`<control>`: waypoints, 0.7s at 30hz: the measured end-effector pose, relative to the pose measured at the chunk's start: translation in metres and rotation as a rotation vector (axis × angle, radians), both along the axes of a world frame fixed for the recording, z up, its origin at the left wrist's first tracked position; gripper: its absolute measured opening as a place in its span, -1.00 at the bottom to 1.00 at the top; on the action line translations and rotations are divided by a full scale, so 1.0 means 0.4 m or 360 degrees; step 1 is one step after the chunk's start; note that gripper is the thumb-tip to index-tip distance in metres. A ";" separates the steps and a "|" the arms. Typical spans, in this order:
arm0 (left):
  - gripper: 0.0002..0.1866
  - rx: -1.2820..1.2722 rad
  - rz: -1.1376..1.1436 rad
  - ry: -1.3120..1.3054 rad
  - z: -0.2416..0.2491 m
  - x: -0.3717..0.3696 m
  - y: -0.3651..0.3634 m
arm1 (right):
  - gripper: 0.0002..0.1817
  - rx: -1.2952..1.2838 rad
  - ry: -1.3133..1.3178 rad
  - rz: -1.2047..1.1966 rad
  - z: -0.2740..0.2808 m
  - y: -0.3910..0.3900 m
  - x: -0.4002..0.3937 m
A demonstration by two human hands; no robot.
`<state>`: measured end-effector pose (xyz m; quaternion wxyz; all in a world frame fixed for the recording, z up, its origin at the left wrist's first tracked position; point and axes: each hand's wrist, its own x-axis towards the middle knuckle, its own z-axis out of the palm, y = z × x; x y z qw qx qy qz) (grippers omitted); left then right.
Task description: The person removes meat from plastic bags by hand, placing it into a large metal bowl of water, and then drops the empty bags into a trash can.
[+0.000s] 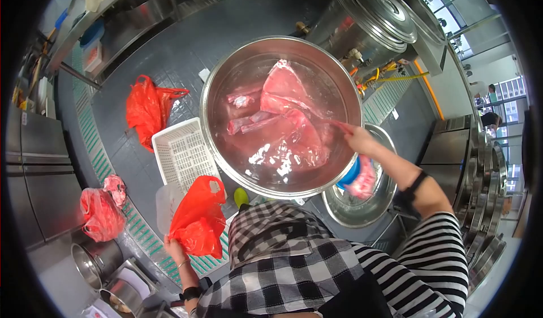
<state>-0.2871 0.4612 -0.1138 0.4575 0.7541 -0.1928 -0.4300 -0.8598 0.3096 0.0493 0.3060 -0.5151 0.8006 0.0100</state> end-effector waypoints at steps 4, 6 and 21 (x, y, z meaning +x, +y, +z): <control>-0.64 -0.0021 0.0014 0.0166 0.036 0.009 0.015 | -0.65 0.0118 -0.0315 -0.0422 -0.111 -0.085 0.035; -0.61 -0.0045 -0.0006 0.0143 0.051 0.009 0.021 | -0.74 0.0104 -0.0543 -0.0720 -0.111 -0.109 0.015; -0.69 -0.0023 0.0067 0.0116 0.059 0.041 0.048 | -0.64 -0.0315 -0.0024 -0.1268 -0.432 -0.104 0.155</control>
